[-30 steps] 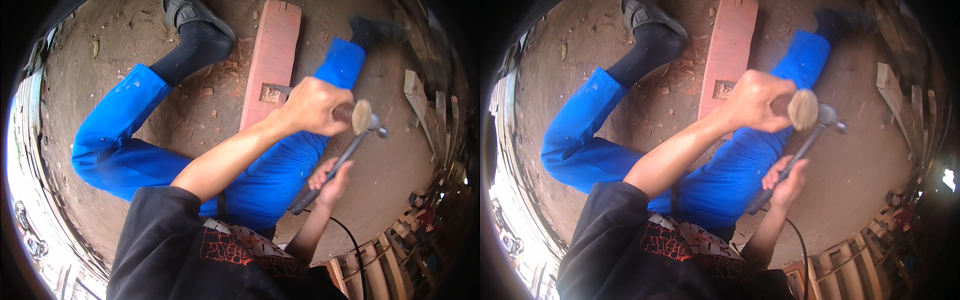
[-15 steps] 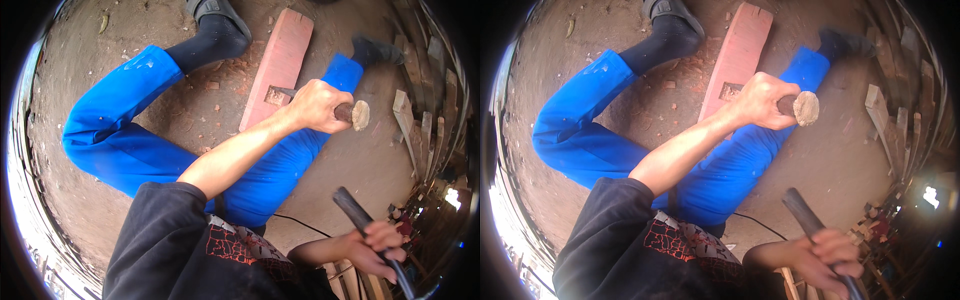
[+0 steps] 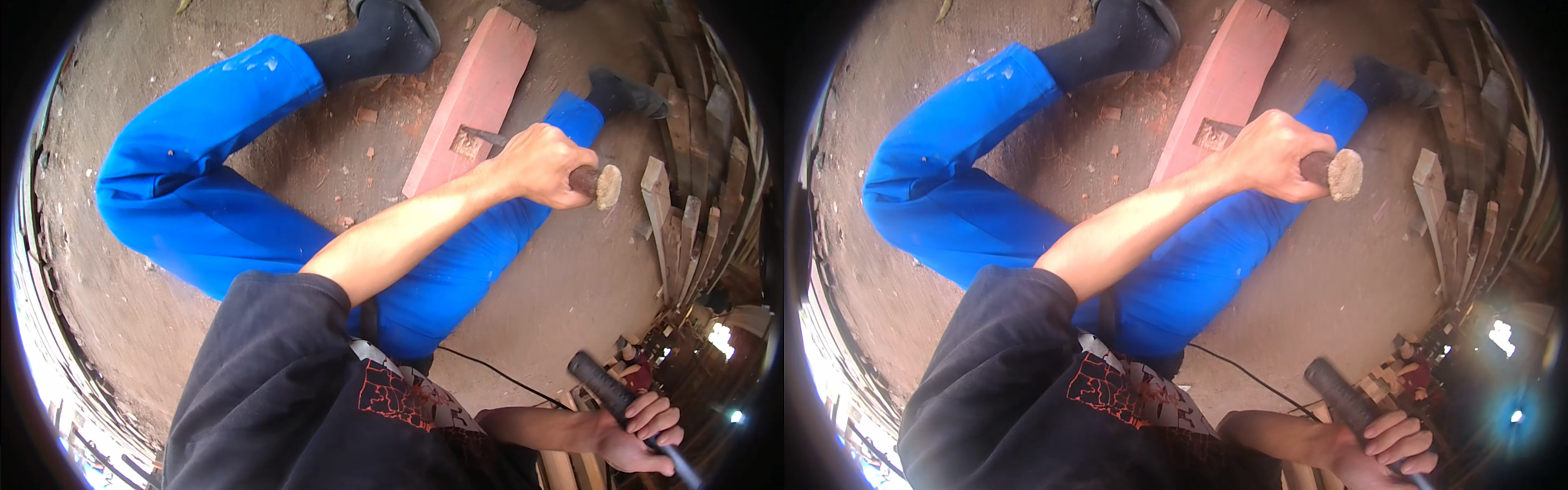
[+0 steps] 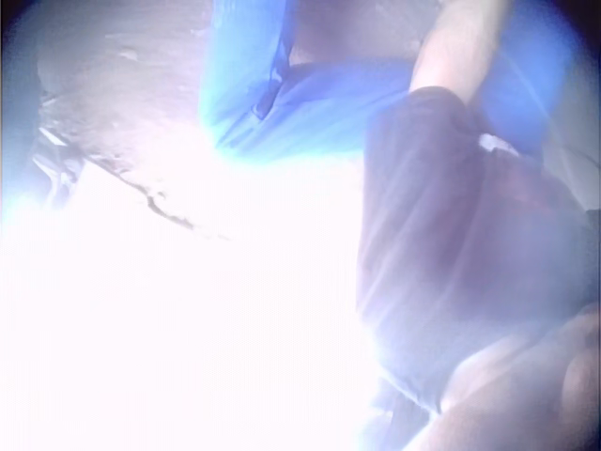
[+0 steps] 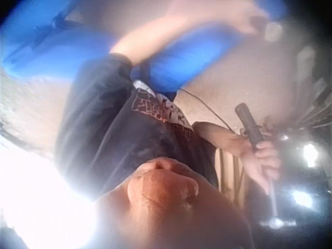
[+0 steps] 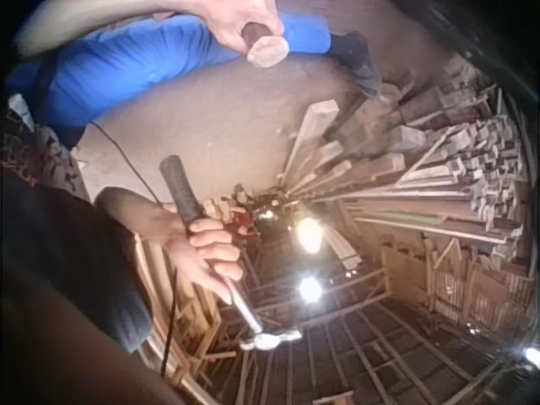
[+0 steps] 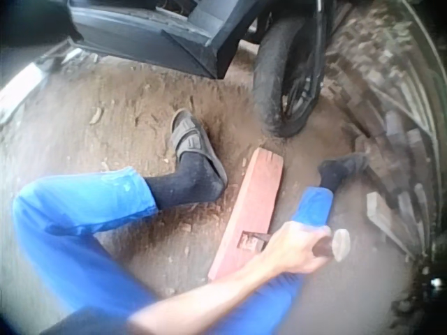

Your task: The person sits on the ground and uses a chisel and hammer to carve a rectangular recess into a pink wooden plank. They repeatedly strike the chisel to remove wood chips and clear the debris from the carved area.

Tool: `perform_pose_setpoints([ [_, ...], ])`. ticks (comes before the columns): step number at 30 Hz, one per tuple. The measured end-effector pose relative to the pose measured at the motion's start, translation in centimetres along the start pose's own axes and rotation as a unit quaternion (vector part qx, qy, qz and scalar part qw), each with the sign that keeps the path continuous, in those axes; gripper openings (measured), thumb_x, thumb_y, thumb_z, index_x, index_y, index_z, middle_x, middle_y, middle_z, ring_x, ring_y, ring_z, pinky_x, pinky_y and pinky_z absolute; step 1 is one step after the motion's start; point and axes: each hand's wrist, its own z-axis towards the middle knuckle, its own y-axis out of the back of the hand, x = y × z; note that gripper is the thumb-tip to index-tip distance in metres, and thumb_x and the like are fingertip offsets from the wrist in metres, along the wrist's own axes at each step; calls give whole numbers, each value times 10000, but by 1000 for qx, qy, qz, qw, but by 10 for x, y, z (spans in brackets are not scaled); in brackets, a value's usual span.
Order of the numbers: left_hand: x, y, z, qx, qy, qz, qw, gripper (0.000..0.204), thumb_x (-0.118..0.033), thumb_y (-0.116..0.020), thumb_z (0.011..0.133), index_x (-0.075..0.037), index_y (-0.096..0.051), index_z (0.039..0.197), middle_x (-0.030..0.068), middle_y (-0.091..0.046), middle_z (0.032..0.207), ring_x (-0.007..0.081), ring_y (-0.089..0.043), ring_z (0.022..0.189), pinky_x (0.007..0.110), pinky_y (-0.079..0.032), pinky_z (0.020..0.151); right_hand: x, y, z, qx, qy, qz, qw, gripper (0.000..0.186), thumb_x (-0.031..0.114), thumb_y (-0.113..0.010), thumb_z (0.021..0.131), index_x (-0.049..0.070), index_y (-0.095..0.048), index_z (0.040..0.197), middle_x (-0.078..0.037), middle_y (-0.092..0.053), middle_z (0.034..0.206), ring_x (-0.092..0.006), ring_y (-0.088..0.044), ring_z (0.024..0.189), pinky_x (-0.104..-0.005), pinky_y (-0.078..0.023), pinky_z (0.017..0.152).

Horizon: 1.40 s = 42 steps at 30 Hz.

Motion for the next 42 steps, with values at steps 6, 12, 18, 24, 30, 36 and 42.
perform_pose_setpoints([
  [6, 13, 2, 6, -3, -11, 40, 999, 287, -263, -779, 621, -93, -721, 845, 137, -644, 636, 337, -645, 594, 413, -521, 547, -55, -29, -65, -29, -531, -138, 836, 560, 634, -363, 1017, 132, -431, 777, 7, -353, 494, -95, -309, 338, -269, -314, 296],
  [12, 1, 1, 10, -9, 21, 33, 999, 240, -283, -772, 629, -115, -728, 794, 130, -639, 619, 343, -646, 604, 424, -519, 546, 9, 0, -6, 12, -223, -80, 971, 551, 594, -306, 1042, 116, -425, 794, 7, -388, 550, -82, -385, 373, -223, -365, 308],
  [18, 11, -7, 4, -33, 5, 49, 998, 250, -319, -766, 620, -126, -725, 772, 122, -629, 599, 344, -646, 596, 432, -523, 542, -81, -36, -51, -9, -67, -218, 974, 562, 586, -317, 1041, 115, -415, 752, -25, -345, 545, -126, -310, 403, -285, -318, 367],
  [24, 9, -5, 9, -21, 33, 60, 997, 208, -318, -749, 650, -130, -704, 727, 122, -629, 600, 350, -643, 586, 445, -529, 547, -60, -43, -54, -24, -454, -177, 873, 525, 546, -323, 1063, 107, -390, 784, 2, -323, 501, -70, -261, 327, -232, -260, 275],
  [30, -22, -21, 5, 8, -51, 14, 999, 198, -264, -730, 609, -124, -599, 660, 73, -574, 546, 313, -596, 523, 432, -455, 457, -48, -11, -39, -43, -376, -114, 919, 515, 532, -297, 1071, 101, -386, 804, -6, -324, 497, -78, -255, 311, -231, -257, 260],
  [36, -14, -18, 0, 61, -45, 53, 996, 214, -249, -741, 603, -116, -621, 721, 60, -584, 575, 291, -606, 548, 411, -448, 456, -46, -15, -36, -57, -363, -138, 920, 531, 556, -305, 1061, 99, -388, 802, -12, -325, 493, -87, -268, 306, -238, -270, 262],
  [42, -10, -12, 3, 20, -27, 29, 999, 208, -208, -753, 592, -109, -637, 734, 55, -577, 580, 289, -598, 544, 406, -449, 461, -52, -14, -43, -10, -413, -106, 904, 558, 594, -309, 1043, 100, -387, 797, -14, -346, 493, -91, -315, 322, -246, -310, 278],
])
